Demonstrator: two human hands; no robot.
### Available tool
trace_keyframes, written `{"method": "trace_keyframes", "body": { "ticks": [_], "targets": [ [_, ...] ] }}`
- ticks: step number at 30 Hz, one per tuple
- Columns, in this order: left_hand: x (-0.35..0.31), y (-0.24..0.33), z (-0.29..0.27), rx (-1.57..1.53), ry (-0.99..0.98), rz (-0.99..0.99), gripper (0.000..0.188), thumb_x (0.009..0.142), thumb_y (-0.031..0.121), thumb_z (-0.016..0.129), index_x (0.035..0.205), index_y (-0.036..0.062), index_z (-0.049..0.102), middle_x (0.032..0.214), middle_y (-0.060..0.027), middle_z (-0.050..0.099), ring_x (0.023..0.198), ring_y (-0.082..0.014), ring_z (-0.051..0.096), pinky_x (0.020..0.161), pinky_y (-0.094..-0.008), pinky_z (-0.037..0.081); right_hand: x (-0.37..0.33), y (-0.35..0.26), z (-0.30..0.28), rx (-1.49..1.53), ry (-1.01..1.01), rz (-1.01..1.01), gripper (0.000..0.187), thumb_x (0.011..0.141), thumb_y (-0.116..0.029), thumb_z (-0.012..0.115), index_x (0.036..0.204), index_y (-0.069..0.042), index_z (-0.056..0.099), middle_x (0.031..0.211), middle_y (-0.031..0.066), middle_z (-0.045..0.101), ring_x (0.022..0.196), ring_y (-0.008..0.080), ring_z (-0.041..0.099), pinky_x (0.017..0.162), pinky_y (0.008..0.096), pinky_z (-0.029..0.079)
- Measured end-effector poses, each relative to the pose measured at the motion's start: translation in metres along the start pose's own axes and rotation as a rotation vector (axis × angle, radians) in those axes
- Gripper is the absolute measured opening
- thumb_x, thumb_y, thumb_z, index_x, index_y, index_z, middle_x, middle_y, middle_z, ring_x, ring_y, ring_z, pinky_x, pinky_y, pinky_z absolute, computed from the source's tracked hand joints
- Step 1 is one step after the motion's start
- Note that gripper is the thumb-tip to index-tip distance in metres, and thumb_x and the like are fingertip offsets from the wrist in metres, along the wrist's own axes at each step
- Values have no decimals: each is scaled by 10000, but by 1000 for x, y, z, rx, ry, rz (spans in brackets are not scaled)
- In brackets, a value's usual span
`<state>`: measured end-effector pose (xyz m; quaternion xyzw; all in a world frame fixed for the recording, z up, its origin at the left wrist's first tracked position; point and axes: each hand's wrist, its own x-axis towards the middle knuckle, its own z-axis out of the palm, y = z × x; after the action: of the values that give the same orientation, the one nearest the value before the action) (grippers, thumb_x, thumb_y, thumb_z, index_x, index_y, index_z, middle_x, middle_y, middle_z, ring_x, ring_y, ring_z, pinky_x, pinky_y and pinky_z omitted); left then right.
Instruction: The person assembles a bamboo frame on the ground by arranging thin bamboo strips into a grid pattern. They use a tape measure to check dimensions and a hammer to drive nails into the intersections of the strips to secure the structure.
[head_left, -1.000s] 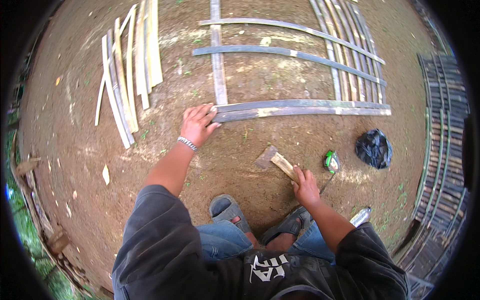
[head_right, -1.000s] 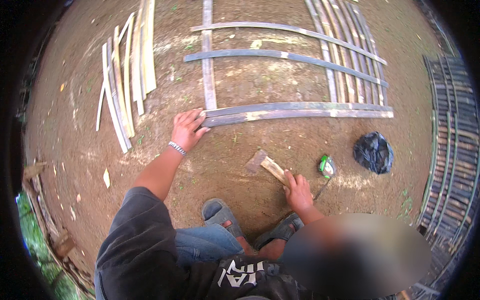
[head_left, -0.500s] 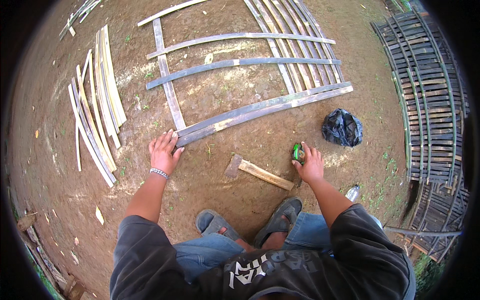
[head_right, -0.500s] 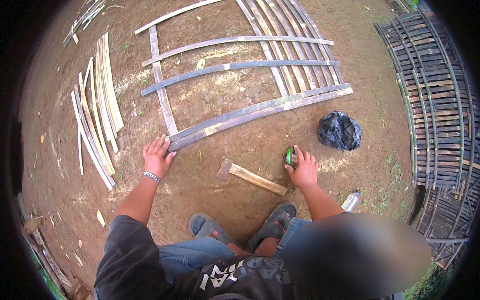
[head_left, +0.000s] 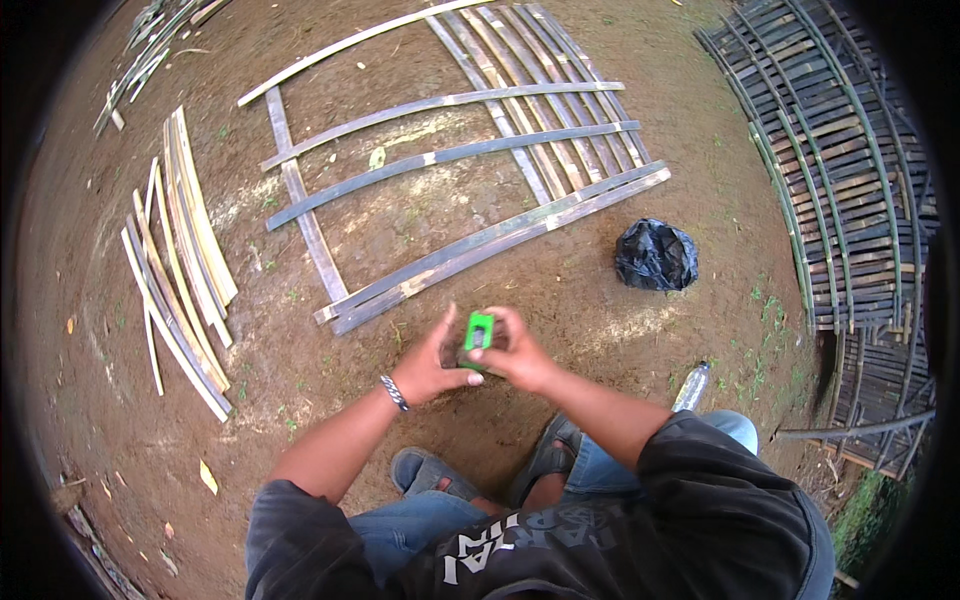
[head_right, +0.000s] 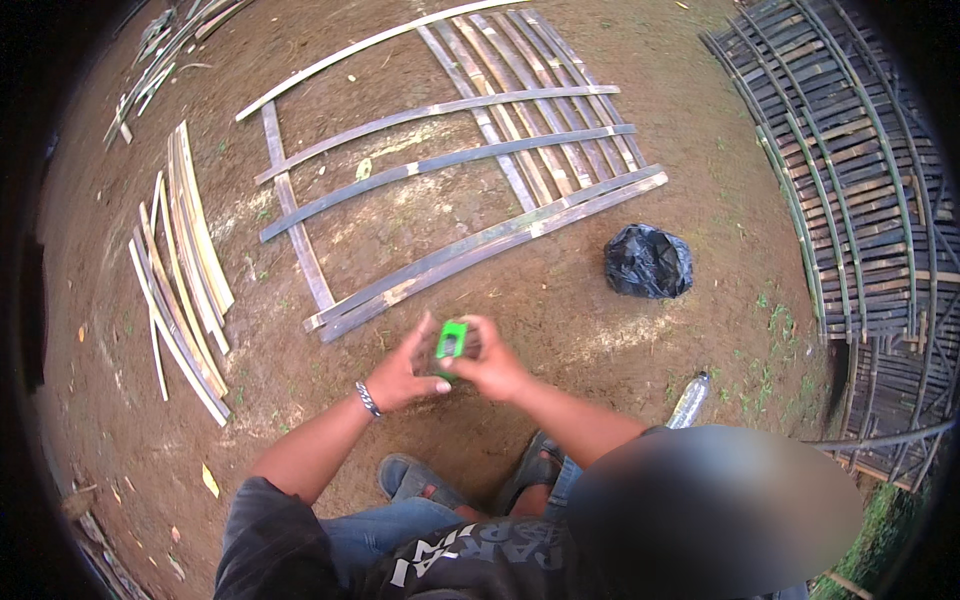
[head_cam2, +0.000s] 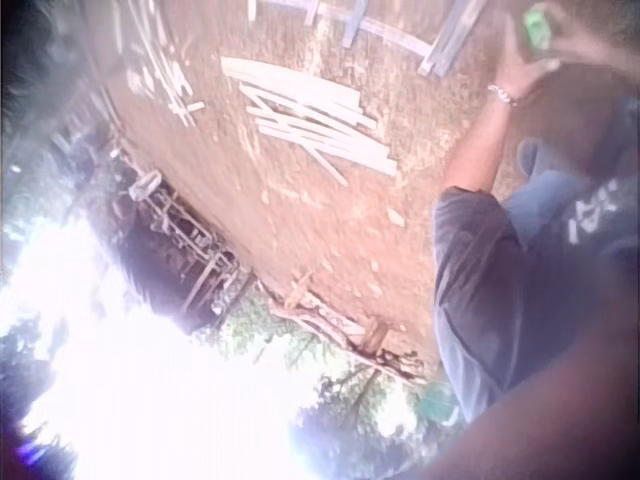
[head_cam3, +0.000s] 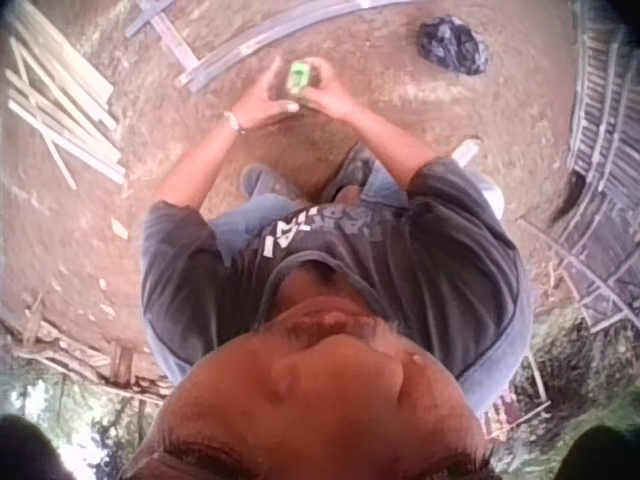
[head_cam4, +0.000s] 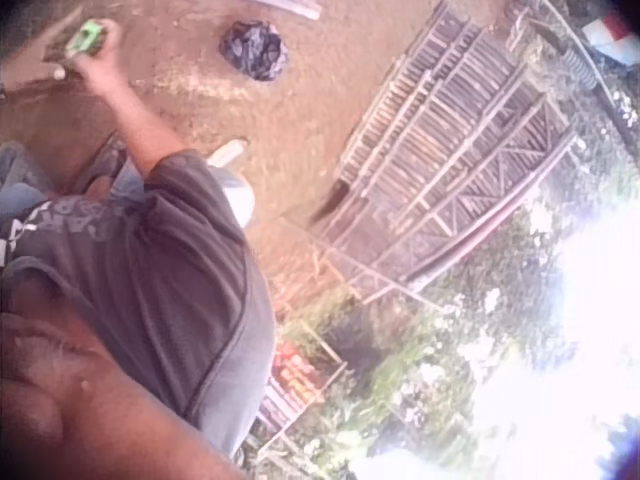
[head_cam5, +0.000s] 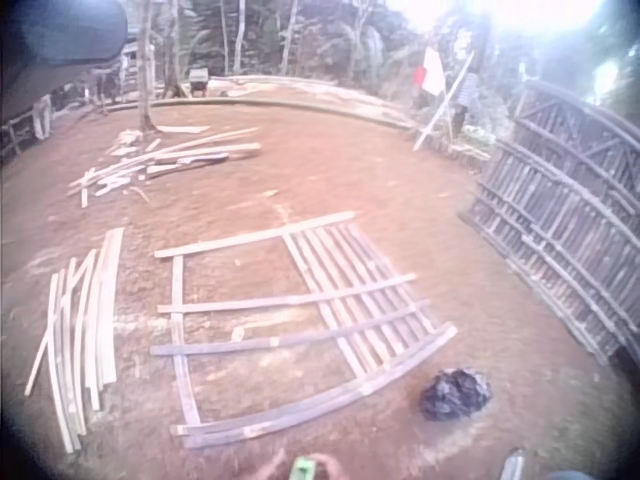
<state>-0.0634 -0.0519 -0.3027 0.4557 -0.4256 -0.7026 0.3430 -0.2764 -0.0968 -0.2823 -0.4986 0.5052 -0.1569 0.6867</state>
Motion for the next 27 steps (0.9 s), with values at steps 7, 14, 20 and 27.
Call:
{"method": "trace_keyframes", "body": {
  "ticks": [7, 14, 20, 27],
  "targets": [
    [-27, -15, -10, 278, -54, -115, 742, 915, 268, 757, 1498, 18, 372, 1367, -113, 551, 1255, -194, 534, 1083, -365, 426, 1, 3, 22, 289, -105, 422, 364, 962, -318, 721, 1165, -49, 582, 924, 32, 653, 847, 148, 634, 711, 321, 533],
    [-29, 6, -3, 460, -243, -322, 692, 875, 439, 758, 1380, 52, 486, 1160, -168, 672, 1068, -244, 651, 934, -374, 504, -8, 46, 9, 356, -250, 556, 218, 949, -309, 741, 935, -111, 650, 884, 1, 631, 811, 115, 602, 664, 303, 542],
    [-56, -1, -45, 194, -185, -362, 667, 846, 422, 758, 1359, 81, 503, 1086, -152, 671, 961, -235, 647, 849, -377, 514, 20, 21, -32, 320, -169, 331, 250, 921, -40, 672, 1168, -39, 631, 1109, 117, 652, 1056, 254, 679, 841, 426, 617],
    [-76, 9, -55, 409, -147, -472, 555, 906, 402, 715, 1331, 85, 550, 1015, -66, 655, 901, -163, 623, 802, -319, 507, 21, -16, -27, 23, -135, 418, 366, 976, -304, 677, 1252, -75, 606, 1122, 95, 653, 971, 194, 637, 778, 385, 616]
  ]
}}
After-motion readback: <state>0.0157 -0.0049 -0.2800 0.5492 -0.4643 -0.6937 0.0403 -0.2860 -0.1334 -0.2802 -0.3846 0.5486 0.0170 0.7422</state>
